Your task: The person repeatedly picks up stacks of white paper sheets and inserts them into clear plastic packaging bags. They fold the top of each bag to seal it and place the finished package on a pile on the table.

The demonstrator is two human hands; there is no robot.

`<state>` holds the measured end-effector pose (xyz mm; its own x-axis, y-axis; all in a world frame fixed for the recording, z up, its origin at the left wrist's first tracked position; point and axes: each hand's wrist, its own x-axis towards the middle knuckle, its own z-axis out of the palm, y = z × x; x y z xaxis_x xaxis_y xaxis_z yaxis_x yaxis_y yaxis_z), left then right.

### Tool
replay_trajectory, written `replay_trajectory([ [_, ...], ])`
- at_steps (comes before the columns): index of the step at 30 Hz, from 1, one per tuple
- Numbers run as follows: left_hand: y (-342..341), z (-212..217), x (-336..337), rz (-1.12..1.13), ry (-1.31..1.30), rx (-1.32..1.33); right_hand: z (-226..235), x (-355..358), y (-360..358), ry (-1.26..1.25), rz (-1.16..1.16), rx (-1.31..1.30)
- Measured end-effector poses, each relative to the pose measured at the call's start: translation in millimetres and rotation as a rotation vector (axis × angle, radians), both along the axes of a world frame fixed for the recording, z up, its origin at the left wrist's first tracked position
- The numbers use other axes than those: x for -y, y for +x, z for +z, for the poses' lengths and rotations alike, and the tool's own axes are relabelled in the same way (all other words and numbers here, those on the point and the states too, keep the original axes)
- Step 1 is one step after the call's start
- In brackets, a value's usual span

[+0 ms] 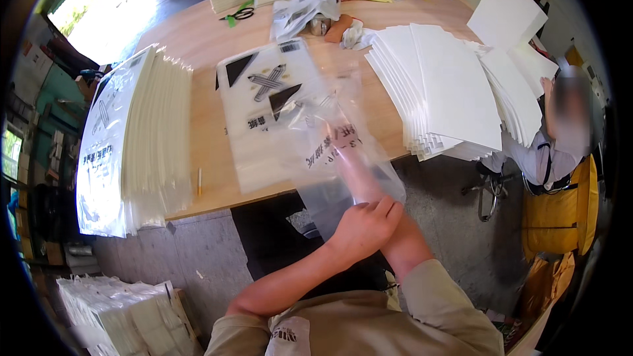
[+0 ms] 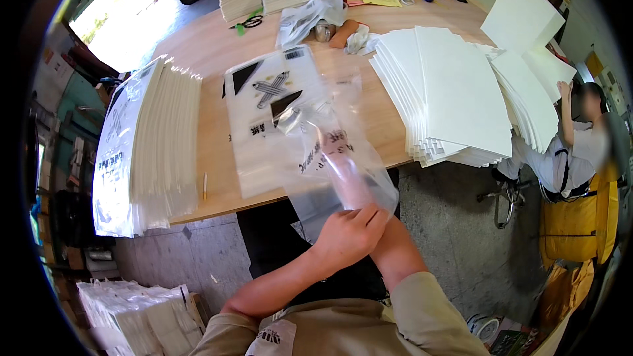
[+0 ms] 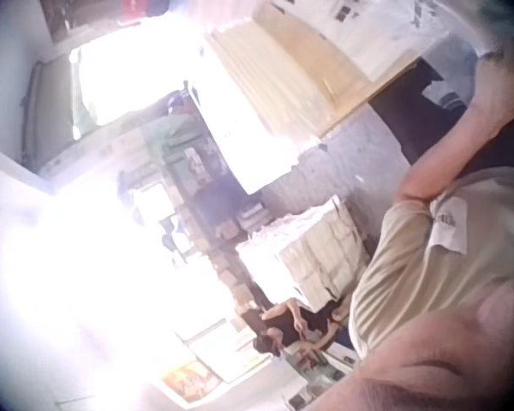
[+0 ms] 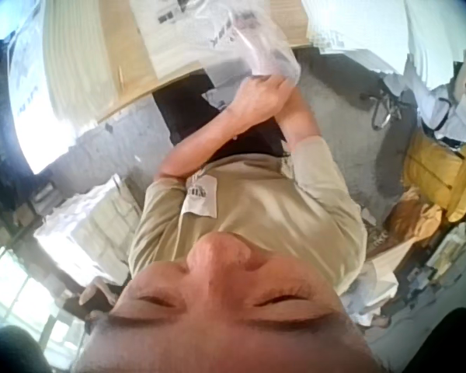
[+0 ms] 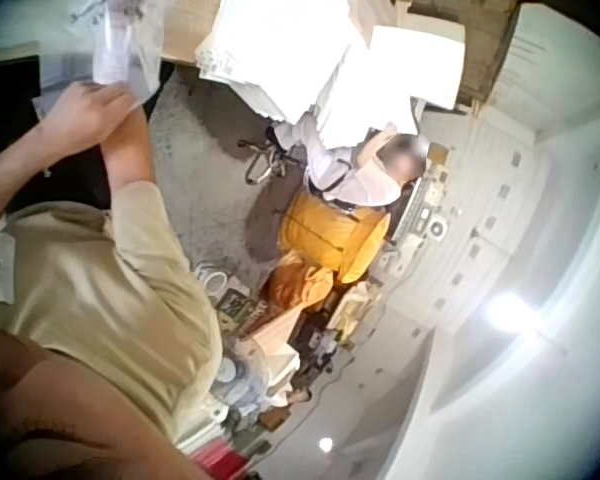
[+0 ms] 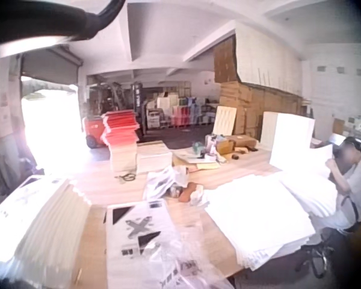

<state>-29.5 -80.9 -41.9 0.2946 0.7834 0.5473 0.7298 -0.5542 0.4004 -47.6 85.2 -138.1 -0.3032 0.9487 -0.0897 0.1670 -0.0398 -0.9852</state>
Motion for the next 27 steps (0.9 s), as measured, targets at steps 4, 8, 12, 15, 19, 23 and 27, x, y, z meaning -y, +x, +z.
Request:
replay_trajectory([
  [4, 1.8, 1.0, 5.3, -0.034, 0.022, 0.024, 8.7, -11.5, -5.8, 0.002, -0.016, 0.059],
  [8, 4.3, 7.3, 9.6, -0.057, 0.032, 0.011, 21.4, -34.8, -16.9, -0.045, -0.034, 0.169],
  [12, -3.7, 8.7, 16.9, -0.056, -0.002, -0.034, 28.3, -43.8, -35.1, 0.027, 0.015, 0.089],
  [15, -3.2, 9.7, 11.1, 0.004, 0.064, -0.004, 28.0, -40.0, -45.9, 0.029, 0.047, 0.088],
  [19, -8.2, 15.7, 14.0, -0.019, 0.023, -0.006, 36.3, -49.6, -41.7, 0.059, 0.027, 0.080],
  [23, -14.9, 13.2, 19.4, 0.017, 0.017, -0.047, 21.7, -32.6, -47.4, 0.052, 0.071, 0.074],
  [27, -19.0, 10.2, 17.6, 0.027, 0.025, -0.018, 24.3, -36.9, -49.7, 0.066, 0.082, 0.077],
])
